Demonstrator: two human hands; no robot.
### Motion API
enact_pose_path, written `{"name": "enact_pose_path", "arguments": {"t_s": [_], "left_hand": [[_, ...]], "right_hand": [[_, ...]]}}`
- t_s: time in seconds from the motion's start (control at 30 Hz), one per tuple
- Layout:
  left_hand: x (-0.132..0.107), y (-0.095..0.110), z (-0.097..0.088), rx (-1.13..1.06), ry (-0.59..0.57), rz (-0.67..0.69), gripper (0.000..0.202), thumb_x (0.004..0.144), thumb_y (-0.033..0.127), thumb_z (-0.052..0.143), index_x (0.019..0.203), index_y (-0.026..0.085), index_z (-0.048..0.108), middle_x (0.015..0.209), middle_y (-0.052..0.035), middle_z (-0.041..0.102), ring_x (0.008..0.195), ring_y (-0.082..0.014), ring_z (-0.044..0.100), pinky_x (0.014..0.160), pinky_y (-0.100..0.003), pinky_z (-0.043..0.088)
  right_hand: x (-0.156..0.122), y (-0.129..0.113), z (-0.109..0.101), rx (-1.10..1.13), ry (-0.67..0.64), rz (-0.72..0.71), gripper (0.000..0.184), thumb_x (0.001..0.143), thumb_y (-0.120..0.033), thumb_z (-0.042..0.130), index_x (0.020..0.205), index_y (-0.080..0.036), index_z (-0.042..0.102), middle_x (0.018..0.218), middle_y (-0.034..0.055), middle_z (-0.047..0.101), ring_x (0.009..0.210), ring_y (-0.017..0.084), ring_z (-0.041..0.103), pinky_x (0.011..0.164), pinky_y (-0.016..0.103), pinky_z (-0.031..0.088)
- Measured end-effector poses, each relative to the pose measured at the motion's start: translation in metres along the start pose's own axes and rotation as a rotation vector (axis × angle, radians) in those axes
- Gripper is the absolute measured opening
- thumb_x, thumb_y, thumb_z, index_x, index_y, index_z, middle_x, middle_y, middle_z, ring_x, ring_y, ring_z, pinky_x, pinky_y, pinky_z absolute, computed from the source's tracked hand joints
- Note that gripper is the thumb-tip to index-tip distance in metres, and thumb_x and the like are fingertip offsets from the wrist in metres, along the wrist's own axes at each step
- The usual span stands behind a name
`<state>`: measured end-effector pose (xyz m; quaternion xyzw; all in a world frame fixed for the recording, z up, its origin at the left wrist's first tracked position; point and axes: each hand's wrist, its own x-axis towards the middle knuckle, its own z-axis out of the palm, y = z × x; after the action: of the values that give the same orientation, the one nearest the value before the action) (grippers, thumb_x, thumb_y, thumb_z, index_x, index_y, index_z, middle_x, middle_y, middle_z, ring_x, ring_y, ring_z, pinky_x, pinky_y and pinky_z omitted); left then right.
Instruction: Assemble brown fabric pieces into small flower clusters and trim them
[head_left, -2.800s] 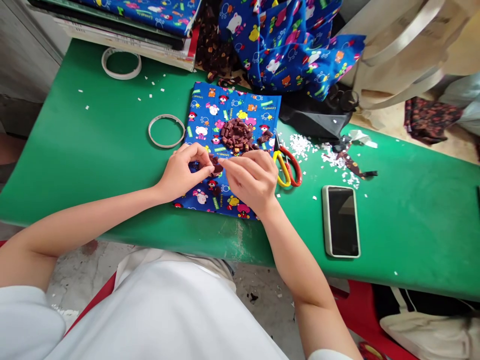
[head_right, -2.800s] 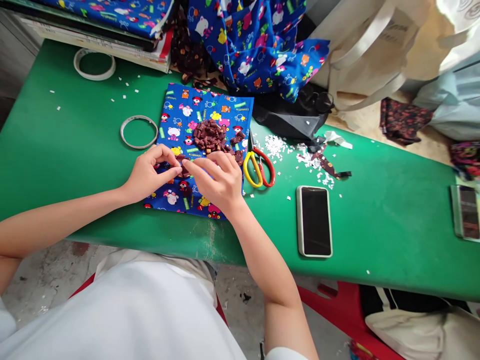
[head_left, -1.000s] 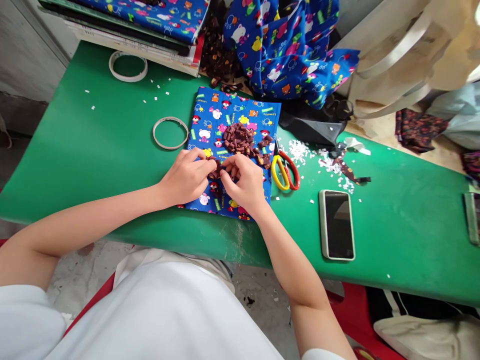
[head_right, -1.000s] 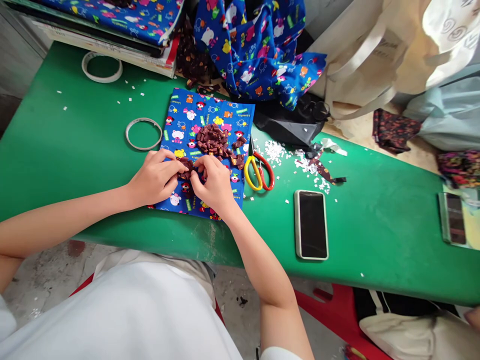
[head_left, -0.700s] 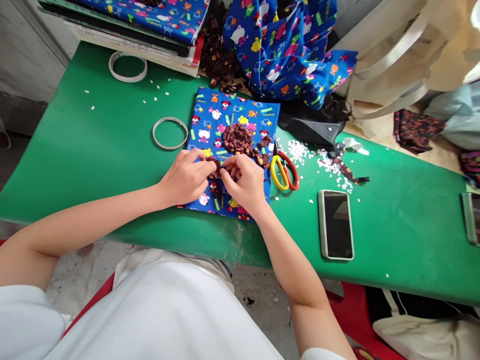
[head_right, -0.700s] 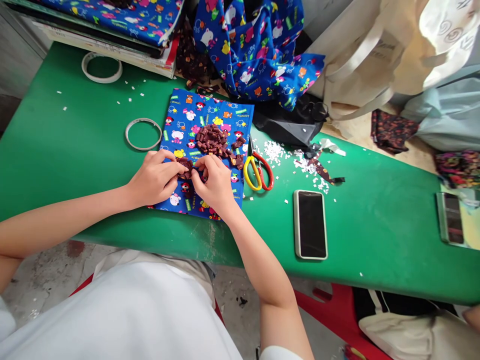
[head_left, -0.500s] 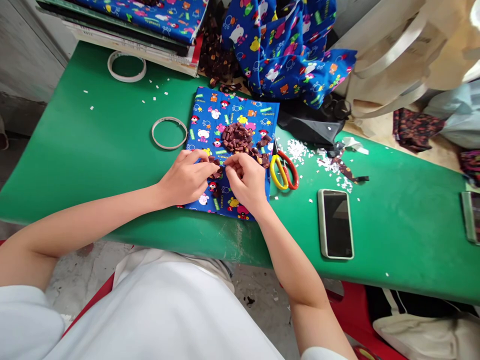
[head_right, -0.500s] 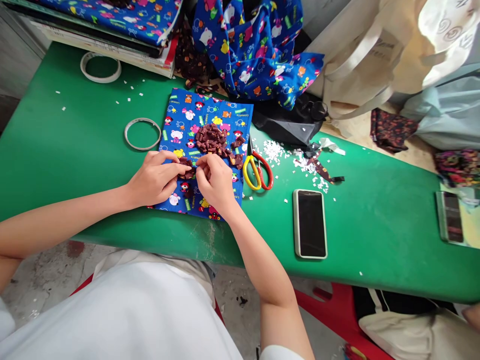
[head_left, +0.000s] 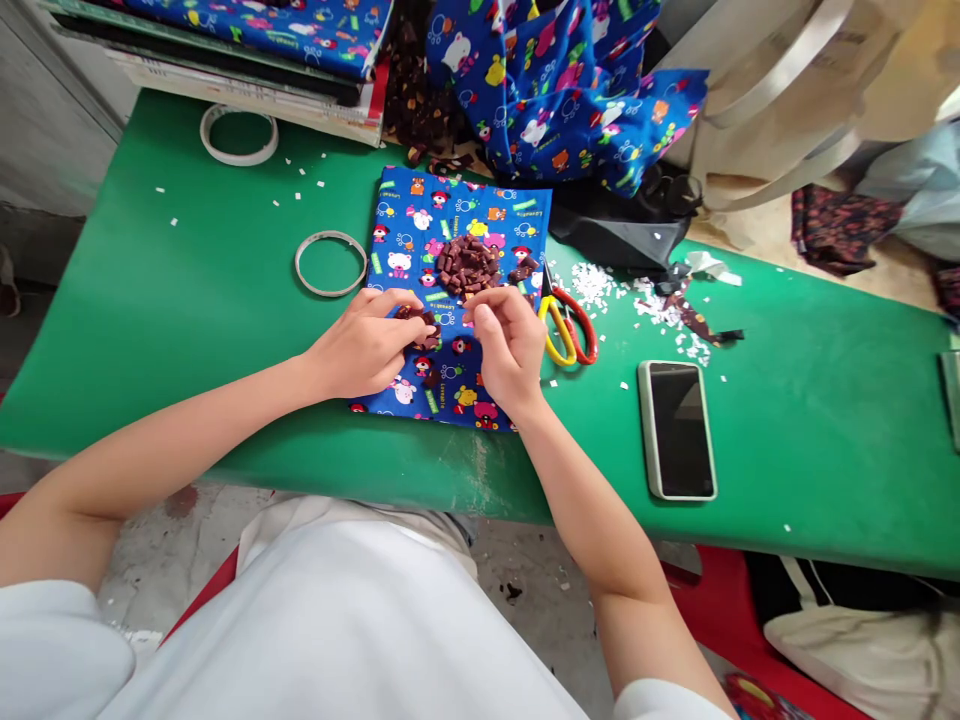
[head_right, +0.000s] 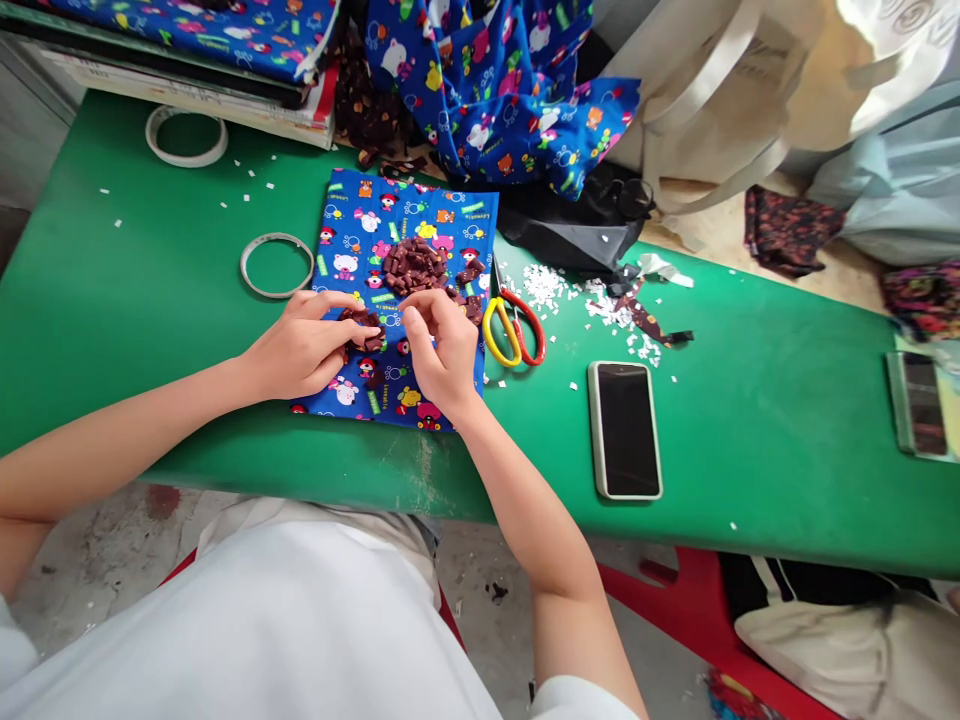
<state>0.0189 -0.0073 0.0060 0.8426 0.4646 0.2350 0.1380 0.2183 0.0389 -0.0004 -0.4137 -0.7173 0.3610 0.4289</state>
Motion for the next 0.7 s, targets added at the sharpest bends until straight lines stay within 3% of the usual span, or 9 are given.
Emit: {"name": "enact_pose_path", "arguments": {"t_s": [0.17,0.37,0.5,0.6,0.7], "left_hand": [[-0.001,-0.005,-0.001,0.021,0.077,-0.025,0.034,0.082,0.014,0.042,0.107,0.017,0.065,0.110,-0.0121,0.068,0.118,-0.0269,0.058,0.094,-0.045,0.039],[0.001,-0.011,-0.007,0.087,-0.077,0.113,0.028,0.083,0.016,0.046,0.105,0.021,0.063,0.097,-0.0078,0.072,0.121,-0.0269,0.056,0.096,-0.043,0.037],[0.003,-0.010,-0.011,0.096,-0.123,0.127,0.027,0.086,0.017,0.045,0.107,0.024,0.060,0.103,-0.0045,0.071,0.122,-0.0255,0.056,0.098,-0.043,0.035],[0.005,-0.008,-0.018,0.127,-0.075,0.062,0.031,0.085,0.014,0.044,0.111,0.023,0.056,0.113,-0.0060,0.067,0.122,-0.0265,0.054,0.099,-0.044,0.035],[0.004,-0.010,-0.024,0.212,0.073,-0.132,0.032,0.081,0.011,0.044,0.111,0.018,0.055,0.117,-0.0132,0.062,0.122,-0.0341,0.052,0.096,-0.051,0.036]], "right_hand": [[0.005,0.008,-0.020,-0.066,0.169,-0.039,0.030,0.096,-0.049,0.039,0.090,-0.024,0.055,0.074,0.0011,0.056,0.063,0.014,0.055,0.056,0.029,0.043],[0.015,0.016,-0.054,-0.351,0.253,-0.040,0.037,0.099,-0.051,0.029,0.094,-0.024,0.054,0.077,0.0031,0.058,0.070,0.017,0.061,0.063,0.033,0.046],[0.022,0.019,-0.071,-0.566,0.250,0.047,0.033,0.096,-0.048,0.037,0.088,-0.022,0.055,0.079,0.0051,0.061,0.072,0.019,0.060,0.068,0.037,0.045],[0.024,0.028,-0.078,-0.749,0.216,0.145,0.029,0.092,-0.048,0.046,0.083,-0.021,0.051,0.077,0.0066,0.059,0.078,0.023,0.058,0.074,0.042,0.044],[0.021,0.040,-0.082,-0.810,0.153,0.288,0.031,0.090,-0.052,0.050,0.081,-0.022,0.047,0.072,0.0060,0.055,0.079,0.026,0.057,0.076,0.045,0.043]]}}
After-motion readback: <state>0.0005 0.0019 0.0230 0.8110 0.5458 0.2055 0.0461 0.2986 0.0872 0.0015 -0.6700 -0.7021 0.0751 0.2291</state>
